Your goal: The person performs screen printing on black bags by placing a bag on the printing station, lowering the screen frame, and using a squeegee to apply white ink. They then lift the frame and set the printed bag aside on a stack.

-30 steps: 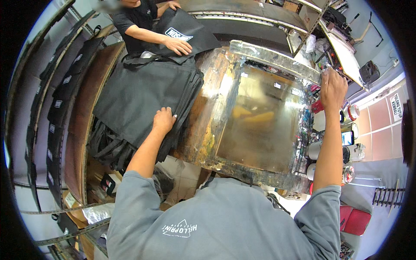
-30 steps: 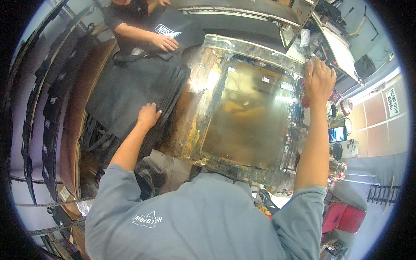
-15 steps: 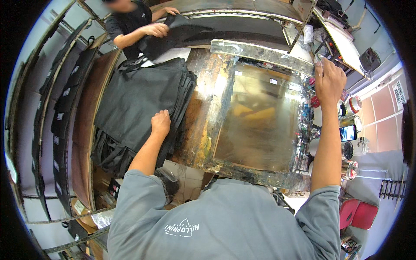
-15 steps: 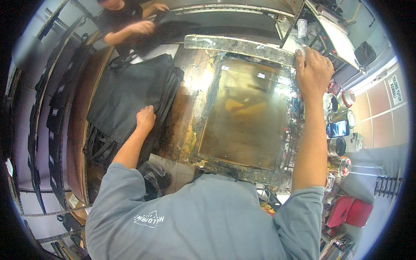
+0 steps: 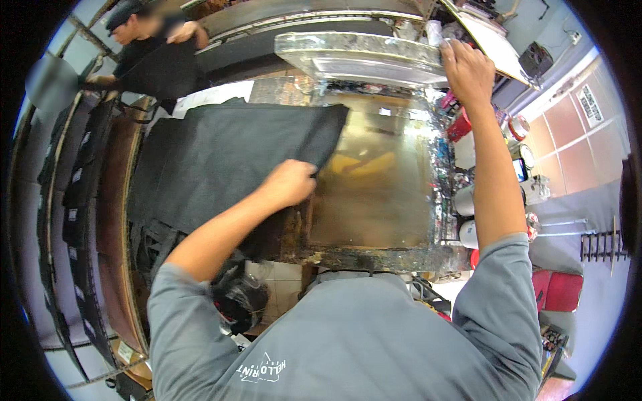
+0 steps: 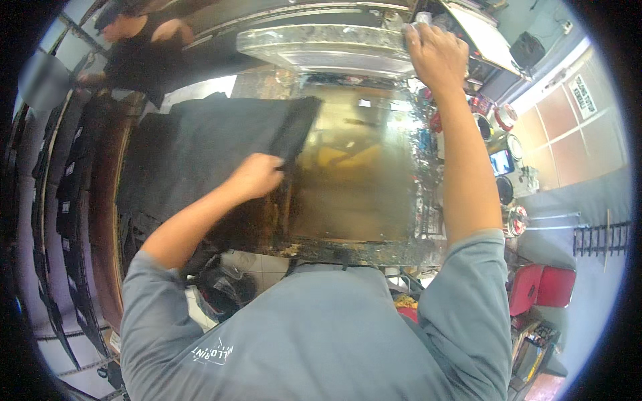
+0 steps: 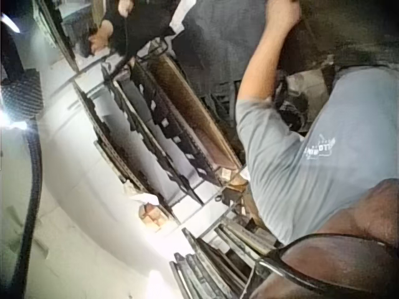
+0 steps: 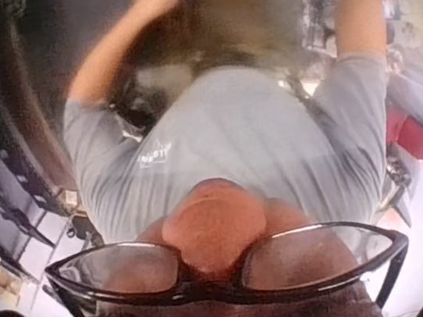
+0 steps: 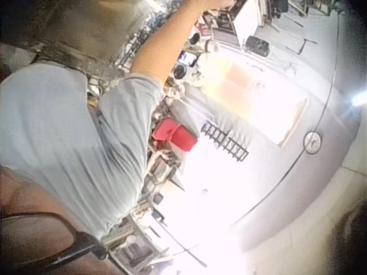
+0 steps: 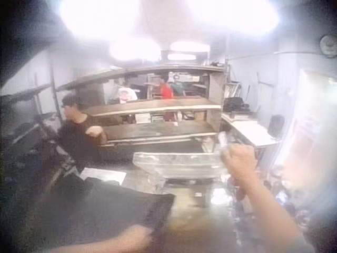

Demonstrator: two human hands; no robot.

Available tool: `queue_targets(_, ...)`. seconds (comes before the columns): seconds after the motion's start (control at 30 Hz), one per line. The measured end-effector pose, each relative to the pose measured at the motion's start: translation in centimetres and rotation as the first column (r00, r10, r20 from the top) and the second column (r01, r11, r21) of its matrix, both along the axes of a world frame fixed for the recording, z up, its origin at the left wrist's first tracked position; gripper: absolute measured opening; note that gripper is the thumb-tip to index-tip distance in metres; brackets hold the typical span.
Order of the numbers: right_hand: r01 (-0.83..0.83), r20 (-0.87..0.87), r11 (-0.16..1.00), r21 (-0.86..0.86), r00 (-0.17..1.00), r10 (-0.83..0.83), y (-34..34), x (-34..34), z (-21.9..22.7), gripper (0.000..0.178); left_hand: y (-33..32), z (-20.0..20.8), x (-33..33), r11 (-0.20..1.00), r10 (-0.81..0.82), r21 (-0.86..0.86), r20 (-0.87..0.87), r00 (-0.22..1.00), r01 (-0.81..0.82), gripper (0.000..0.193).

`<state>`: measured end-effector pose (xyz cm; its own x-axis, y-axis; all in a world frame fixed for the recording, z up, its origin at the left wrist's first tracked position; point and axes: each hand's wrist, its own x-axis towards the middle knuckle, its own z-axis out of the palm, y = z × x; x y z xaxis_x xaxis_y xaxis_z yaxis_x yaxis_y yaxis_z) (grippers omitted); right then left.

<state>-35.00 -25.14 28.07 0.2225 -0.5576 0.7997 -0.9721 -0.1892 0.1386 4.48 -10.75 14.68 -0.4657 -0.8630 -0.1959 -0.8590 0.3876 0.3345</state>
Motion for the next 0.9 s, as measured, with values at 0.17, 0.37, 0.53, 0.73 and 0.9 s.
queue_targets(0.17,-0.002,0.019,1.0,0.005,1.0,0.002,-0.4,0.2,0.2,0.045,-4.8,-11.0,-16.7,0.986,0.136,0.119,-0.197,0.971,-0.114,0.027)
queue_targets(0.37,-0.042,0.034,0.999,0.003,0.999,0.042,0.4,0.9,0.4,0.041,-5.6,-20.1,-30.9,0.97,0.244,0.128,-0.463,0.852,-0.208,0.027)
queue_targets(0.53,-0.066,0.134,0.996,0.06,0.989,0.058,0.3,1.3,1.8,0.046,-5.6,-18.9,-37.8,0.952,0.279,0.238,-0.421,0.863,-0.192,0.02)
queue_targets(0.73,-0.117,0.178,0.992,0.042,0.978,0.108,-0.3,2.3,2.3,0.034,-4.6,-20.2,-38.8,0.924,0.297,0.348,-0.388,0.872,-0.16,0.056)
queue_targets(0.9,-0.103,0.209,0.991,0.089,0.974,0.082,0.1,2.1,2.6,0.036,-6.3,-14.5,-23.7,0.973,0.186,0.011,-0.634,0.751,-0.232,0.059)
